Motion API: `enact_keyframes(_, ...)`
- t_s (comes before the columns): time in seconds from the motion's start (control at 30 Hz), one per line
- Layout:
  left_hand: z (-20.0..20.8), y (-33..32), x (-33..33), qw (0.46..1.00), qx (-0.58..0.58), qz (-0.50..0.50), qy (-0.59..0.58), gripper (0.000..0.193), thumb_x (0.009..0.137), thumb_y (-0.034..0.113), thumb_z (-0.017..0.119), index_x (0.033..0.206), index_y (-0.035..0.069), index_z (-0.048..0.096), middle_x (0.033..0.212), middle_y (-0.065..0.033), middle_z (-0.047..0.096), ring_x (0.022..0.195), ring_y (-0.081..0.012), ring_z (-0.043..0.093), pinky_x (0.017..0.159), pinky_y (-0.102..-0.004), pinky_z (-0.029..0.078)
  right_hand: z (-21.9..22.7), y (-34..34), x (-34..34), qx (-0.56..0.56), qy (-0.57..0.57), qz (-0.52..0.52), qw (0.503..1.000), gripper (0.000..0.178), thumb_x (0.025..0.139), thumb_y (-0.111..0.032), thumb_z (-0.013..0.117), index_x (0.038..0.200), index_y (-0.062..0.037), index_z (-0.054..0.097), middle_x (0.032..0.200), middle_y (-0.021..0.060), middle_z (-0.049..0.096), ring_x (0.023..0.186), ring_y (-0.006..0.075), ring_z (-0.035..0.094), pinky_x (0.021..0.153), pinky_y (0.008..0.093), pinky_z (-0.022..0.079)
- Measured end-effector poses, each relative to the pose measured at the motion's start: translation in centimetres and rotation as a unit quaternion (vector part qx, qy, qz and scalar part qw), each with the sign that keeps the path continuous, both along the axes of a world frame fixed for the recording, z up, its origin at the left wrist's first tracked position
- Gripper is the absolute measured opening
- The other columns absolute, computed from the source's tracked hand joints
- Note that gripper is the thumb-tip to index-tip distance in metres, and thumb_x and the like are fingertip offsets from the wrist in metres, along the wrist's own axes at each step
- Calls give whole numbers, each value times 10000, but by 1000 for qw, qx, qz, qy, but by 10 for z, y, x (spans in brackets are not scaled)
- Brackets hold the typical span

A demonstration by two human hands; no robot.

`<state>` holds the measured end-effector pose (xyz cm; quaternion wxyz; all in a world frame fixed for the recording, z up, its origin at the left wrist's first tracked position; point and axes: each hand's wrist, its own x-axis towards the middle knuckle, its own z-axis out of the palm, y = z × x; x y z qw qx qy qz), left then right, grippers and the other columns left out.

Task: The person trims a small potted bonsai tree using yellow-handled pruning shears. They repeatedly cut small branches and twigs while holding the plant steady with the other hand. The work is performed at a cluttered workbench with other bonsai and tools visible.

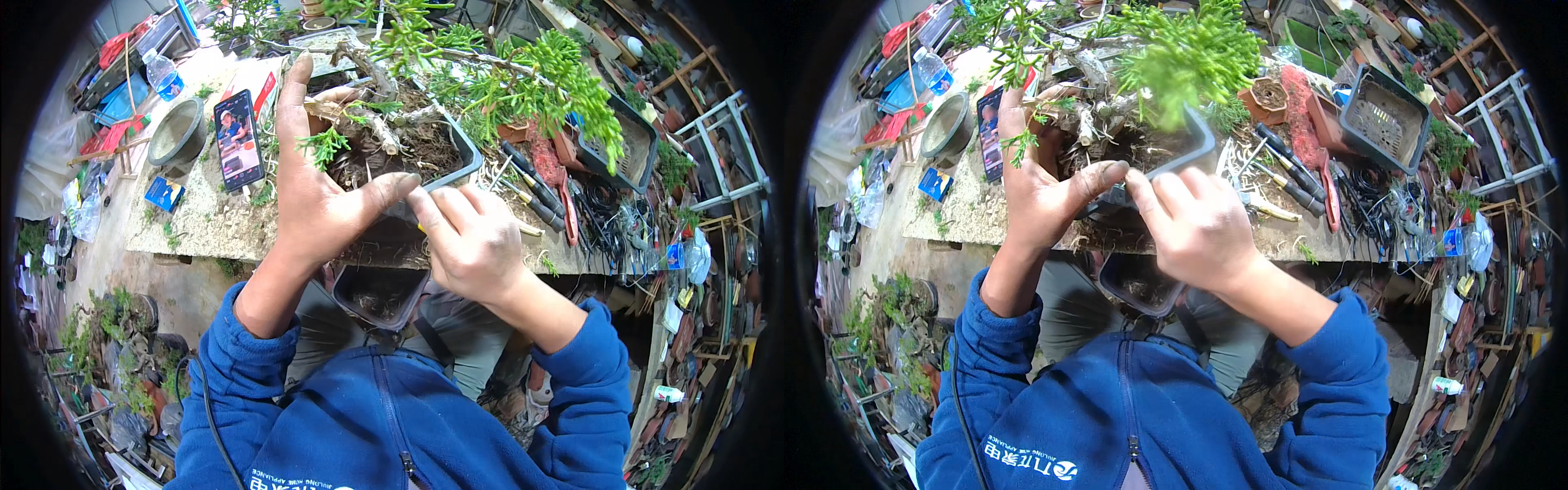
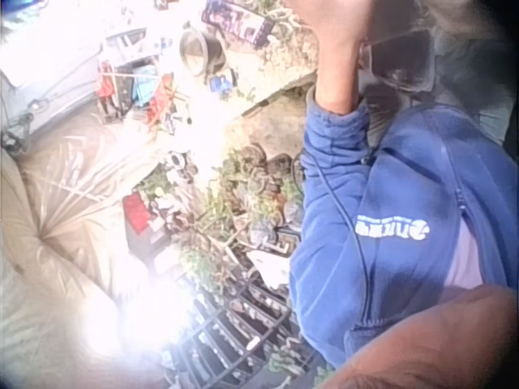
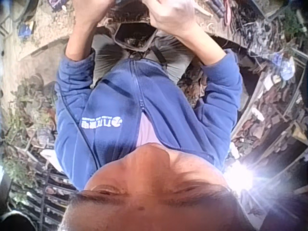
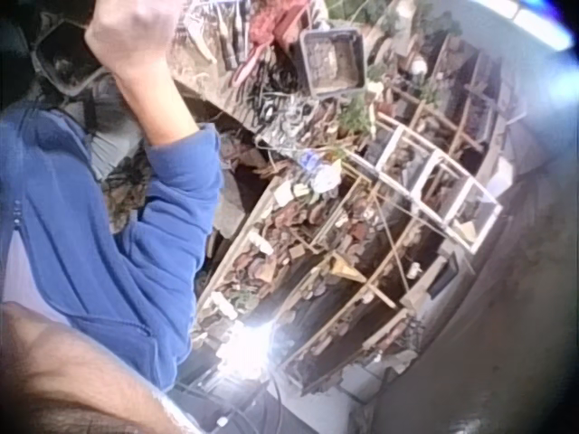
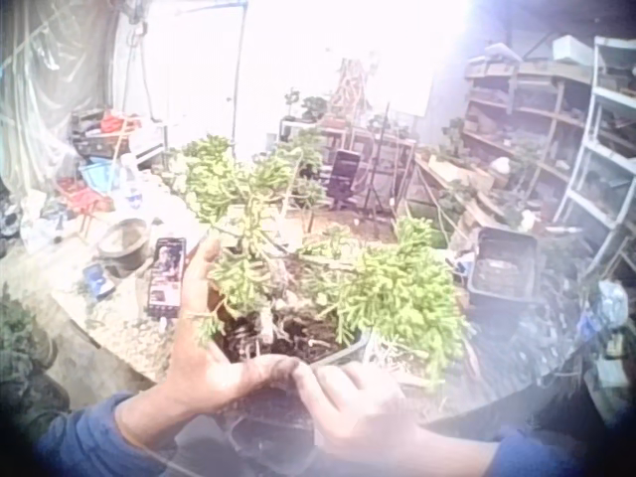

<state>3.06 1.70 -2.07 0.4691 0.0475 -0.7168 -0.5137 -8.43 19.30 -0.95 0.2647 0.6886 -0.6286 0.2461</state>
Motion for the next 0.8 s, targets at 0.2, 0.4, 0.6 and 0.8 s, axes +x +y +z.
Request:
enact_keyframes(0.2,-1,0,0,999,38,-7,8,1174,761,157,948,1672,17,221,1391,-176,576,1173,-220,632,1032,-368,532,4,21,3,117,-150,-37,981,546,859,-32,658,1405,-11,655,1070,134,678,952,332,657,854,443,542)
enact_keyframes(0.4,2,0,2,997,60,-29,45,954,847,163,894,1621,25,354,1469,-157,557,1239,-203,610,1044,-364,519,4,58,-15,162,-478,32,863,643,978,72,613,1601,-8,476,1394,130,653,1161,193,674,1003,315,532)
enact_keyframes(0.6,-2,-3,4,1000,-10,-3,29,529,869,200,863,1339,60,664,1508,-259,511,1376,-341,533,1136,-457,422,-26,100,-25,-34,-851,-2,525,792,830,62,797,1554,12,482,933,52,650,635,143,671,530,290,567)
enact_keyframes(0.8,6,3,7,1000,8,-13,-18,465,837,195,873,1267,60,762,1563,-267,474,1458,-367,457,1198,-482,355,-6,93,-53,-180,-931,42,315,554,1030,-434,551,1372,3,574,1028,115,721,841,263,727,821,445,634)
